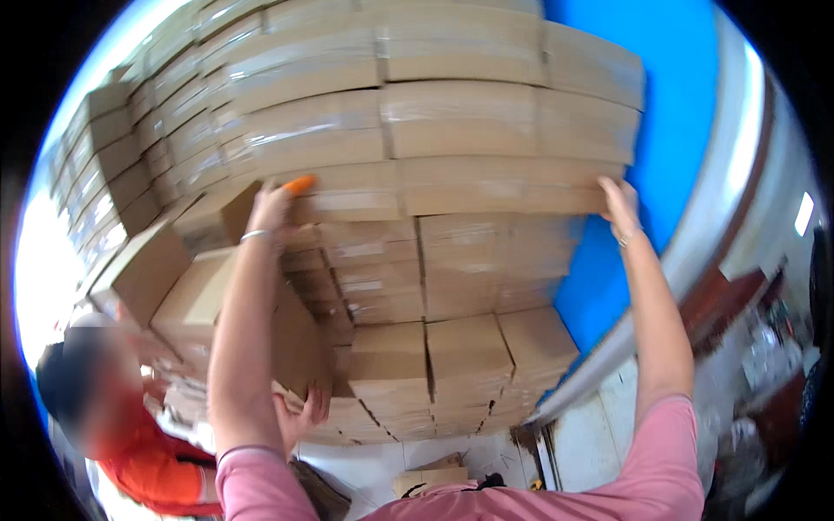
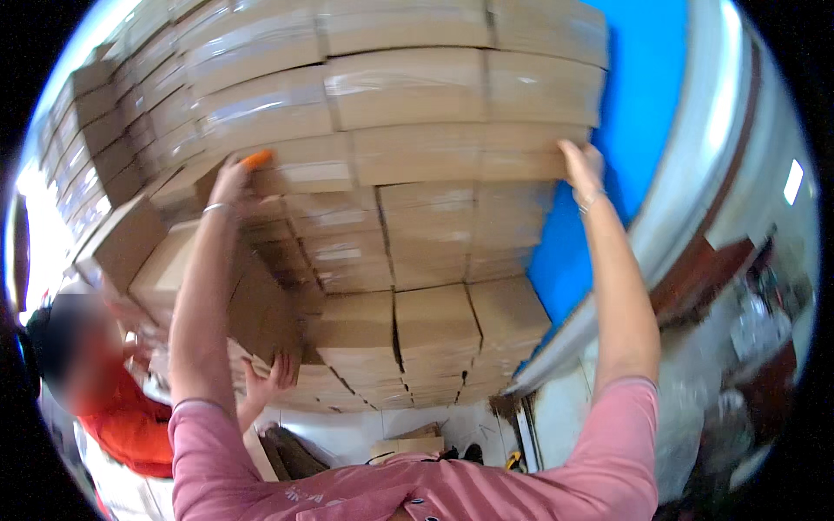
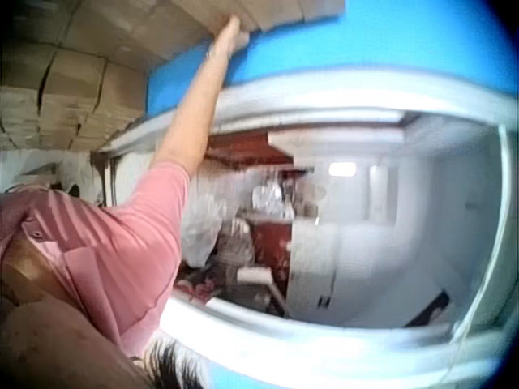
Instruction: The person folds flat cardboard pieces into boxes and seals them with a handheld tape dispenser. They then place the finished boxes onto a large stack against the wall.
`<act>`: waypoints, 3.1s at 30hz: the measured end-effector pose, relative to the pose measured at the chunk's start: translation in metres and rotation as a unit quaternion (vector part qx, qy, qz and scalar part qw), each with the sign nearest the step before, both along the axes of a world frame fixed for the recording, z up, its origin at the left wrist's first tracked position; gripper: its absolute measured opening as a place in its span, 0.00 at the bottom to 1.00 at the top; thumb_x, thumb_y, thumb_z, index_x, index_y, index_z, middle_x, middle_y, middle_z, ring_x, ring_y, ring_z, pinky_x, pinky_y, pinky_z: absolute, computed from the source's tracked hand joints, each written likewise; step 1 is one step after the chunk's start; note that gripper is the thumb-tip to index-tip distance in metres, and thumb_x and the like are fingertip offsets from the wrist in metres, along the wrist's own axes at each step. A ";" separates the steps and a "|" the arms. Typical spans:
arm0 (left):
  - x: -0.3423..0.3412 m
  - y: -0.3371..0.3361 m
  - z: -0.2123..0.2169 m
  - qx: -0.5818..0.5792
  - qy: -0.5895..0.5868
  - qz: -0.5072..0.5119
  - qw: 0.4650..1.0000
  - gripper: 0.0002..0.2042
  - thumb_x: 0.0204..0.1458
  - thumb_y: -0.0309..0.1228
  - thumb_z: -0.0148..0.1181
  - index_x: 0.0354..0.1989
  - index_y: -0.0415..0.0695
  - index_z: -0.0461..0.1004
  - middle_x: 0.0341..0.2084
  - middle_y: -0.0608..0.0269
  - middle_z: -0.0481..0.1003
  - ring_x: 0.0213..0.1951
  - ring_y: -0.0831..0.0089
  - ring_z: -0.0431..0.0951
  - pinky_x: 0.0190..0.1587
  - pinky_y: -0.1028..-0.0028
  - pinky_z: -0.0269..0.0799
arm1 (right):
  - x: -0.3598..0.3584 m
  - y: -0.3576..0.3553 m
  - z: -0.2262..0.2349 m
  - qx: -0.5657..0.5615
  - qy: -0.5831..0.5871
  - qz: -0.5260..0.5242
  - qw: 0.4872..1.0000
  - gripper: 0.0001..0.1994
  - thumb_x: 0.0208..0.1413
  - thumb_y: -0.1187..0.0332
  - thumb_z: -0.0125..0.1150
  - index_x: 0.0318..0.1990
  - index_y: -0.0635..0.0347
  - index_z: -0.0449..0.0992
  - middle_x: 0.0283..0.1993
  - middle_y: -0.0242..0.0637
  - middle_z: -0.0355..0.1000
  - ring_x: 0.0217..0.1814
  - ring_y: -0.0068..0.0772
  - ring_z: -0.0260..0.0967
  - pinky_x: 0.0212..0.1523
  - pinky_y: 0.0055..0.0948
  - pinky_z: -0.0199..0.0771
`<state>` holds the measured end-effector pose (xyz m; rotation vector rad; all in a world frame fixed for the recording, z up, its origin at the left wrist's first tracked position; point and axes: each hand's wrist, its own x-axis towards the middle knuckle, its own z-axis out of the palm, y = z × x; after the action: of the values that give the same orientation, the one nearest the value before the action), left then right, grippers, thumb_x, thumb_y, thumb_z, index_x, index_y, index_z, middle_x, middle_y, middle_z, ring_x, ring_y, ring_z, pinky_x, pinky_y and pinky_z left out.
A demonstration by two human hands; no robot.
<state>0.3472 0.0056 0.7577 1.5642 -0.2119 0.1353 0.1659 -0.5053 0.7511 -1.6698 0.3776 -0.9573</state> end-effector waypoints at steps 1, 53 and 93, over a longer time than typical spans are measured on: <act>0.008 -0.018 -0.011 -0.004 0.016 0.010 1.000 0.18 0.51 0.30 0.52 0.51 0.46 0.62 0.42 0.56 0.71 0.41 0.62 0.75 0.36 0.54 0.74 | 0.006 -0.020 -0.011 -0.010 -0.020 -0.002 1.000 0.26 0.47 0.56 0.61 0.50 0.66 0.71 0.48 0.45 0.72 0.48 0.36 0.70 0.45 0.32 0.70; -0.230 0.072 -0.248 -0.291 0.009 0.074 0.954 0.24 0.56 0.29 0.50 0.62 0.40 0.55 0.57 0.51 0.63 0.55 0.59 0.69 0.50 0.67 0.70 | 0.015 0.143 -0.075 -0.334 -0.078 0.002 0.939 0.26 0.51 0.65 0.60 0.57 0.66 0.64 0.60 0.48 0.62 0.62 0.47 0.59 0.61 0.40 0.58; -0.122 -0.011 -0.454 0.259 0.172 0.104 0.945 0.25 0.47 0.44 0.63 0.44 0.32 0.71 0.32 0.47 0.77 0.35 0.65 0.77 0.36 0.69 0.71 | -0.019 0.346 -0.310 -0.270 0.269 0.217 0.899 0.32 0.43 0.61 0.61 0.57 0.68 0.63 0.51 0.52 0.69 0.55 0.49 0.65 0.56 0.39 0.64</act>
<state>0.2253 -0.0057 0.3037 2.1020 0.2140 -0.0357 0.1465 -0.1589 0.4407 -2.4040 0.0782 -0.2505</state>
